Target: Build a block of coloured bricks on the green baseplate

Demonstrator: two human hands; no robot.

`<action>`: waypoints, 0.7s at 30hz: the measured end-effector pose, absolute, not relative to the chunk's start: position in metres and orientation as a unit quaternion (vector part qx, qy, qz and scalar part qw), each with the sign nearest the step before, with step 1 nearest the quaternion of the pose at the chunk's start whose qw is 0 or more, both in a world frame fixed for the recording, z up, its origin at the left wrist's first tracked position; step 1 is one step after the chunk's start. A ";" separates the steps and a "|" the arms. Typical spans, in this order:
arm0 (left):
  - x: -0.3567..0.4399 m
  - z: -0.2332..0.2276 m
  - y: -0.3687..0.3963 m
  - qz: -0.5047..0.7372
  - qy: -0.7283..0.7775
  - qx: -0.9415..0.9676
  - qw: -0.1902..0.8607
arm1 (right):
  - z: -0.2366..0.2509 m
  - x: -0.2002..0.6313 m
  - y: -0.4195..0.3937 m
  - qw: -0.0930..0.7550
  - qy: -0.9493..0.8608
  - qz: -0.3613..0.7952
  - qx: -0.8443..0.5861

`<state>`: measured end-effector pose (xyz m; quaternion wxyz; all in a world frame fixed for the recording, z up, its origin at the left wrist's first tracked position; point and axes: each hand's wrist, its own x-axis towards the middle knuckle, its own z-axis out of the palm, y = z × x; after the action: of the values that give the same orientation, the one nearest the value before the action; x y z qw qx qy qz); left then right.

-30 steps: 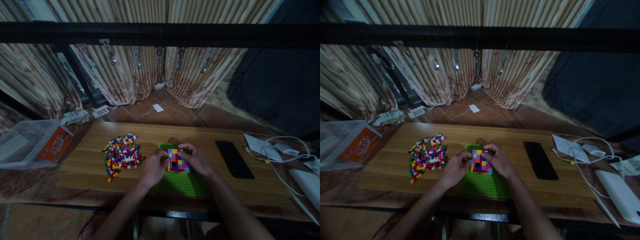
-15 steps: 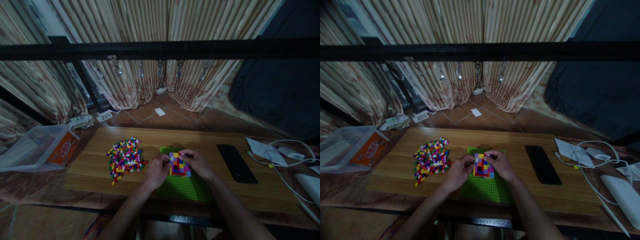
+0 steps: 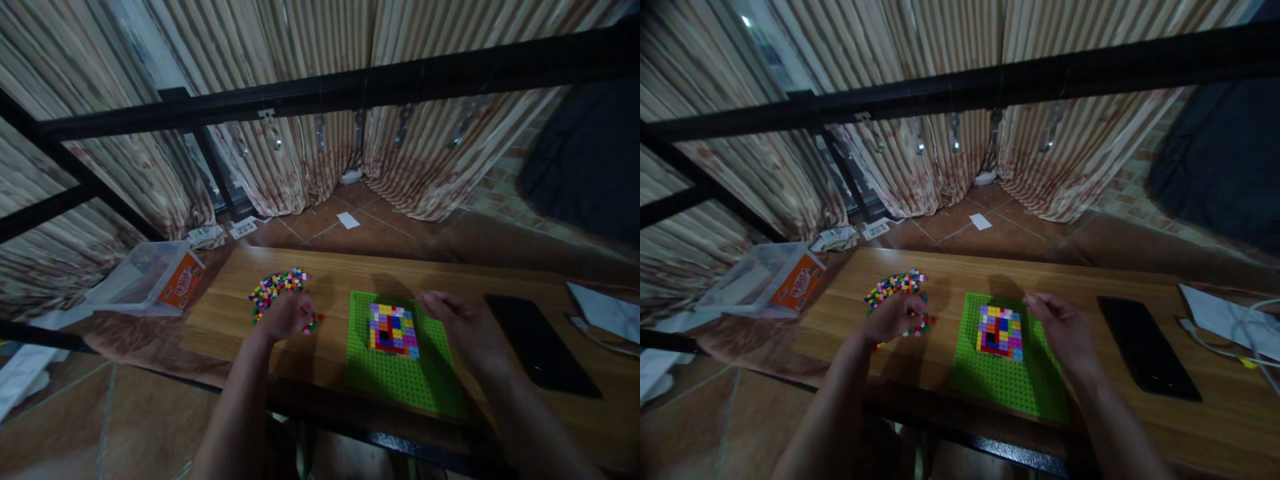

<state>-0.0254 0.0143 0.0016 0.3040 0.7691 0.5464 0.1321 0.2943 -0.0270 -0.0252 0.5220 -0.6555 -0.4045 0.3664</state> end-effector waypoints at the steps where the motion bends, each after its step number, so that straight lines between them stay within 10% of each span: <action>1: -0.025 0.002 0.013 0.118 0.545 0.776 0.293 | -0.024 0.292 -0.028 0.517 -0.414 0.361 -0.657; 14: 0.006 -0.016 0.005 0.099 0.555 0.808 0.172 | -0.021 0.283 -0.032 0.493 -0.470 0.339 -0.649; 21: 0.025 -0.007 0.001 0.200 0.509 0.769 0.331 | -0.010 0.250 -0.049 0.465 -0.613 0.273 -0.577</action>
<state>0.0248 0.0012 -0.0067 0.3311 0.7691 0.5088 0.1999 0.2501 -0.0488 -0.0098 0.4652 -0.5775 -0.6130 0.2726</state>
